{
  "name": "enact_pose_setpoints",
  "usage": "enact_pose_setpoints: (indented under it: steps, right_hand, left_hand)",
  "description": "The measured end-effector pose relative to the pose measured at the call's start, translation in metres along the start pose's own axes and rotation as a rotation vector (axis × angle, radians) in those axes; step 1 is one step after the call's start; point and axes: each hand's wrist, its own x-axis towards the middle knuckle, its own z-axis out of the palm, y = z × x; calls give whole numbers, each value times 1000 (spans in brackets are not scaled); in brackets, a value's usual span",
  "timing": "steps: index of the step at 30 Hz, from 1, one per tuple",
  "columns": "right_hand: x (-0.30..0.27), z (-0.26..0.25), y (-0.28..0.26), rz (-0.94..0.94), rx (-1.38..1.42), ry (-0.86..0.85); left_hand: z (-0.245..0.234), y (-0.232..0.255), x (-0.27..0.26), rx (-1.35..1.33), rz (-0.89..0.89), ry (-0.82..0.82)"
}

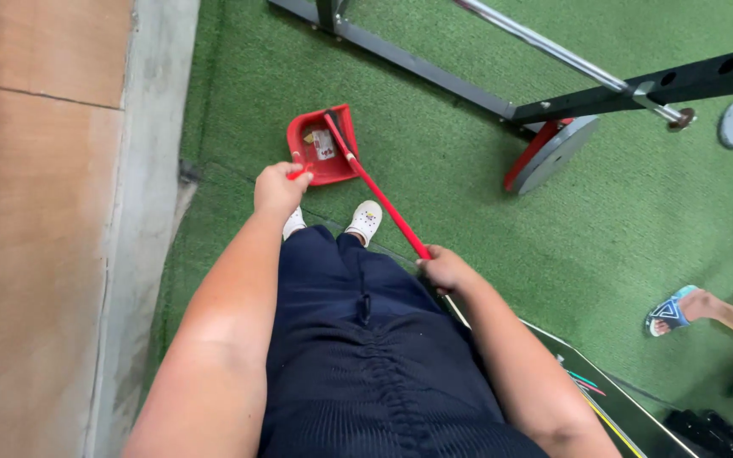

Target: Sweeping the gym floor using a broom and dustpan.

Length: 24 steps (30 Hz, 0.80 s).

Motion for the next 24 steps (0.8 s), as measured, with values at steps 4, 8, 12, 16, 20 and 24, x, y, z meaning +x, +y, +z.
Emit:
enact_pose_setpoints:
  steps: [4, 8, 12, 16, 20, 24]
  right_hand:
    - [-28, -47, 36, 16, 148, -41]
    - [-70, -111, 80, 214, 222, 37]
    - [-59, -143, 141, 233, 292, 64]
    - [-1, -119, 179, 346, 416, 191]
    - [91, -38, 173, 333, 484, 214]
    - [84, 82, 26, 298, 470, 179]
  left_hand:
    - [-24, -5, 6, -97, -17, -13]
    - [-45, -31, 16, -242, -106, -65]
    - [-77, -60, 19, -372, -144, -65]
    - [-114, -79, 24, -382, -159, -52]
    - [-141, -99, 34, -307, -168, -48]
    - [-159, -108, 43, -205, -142, -30]
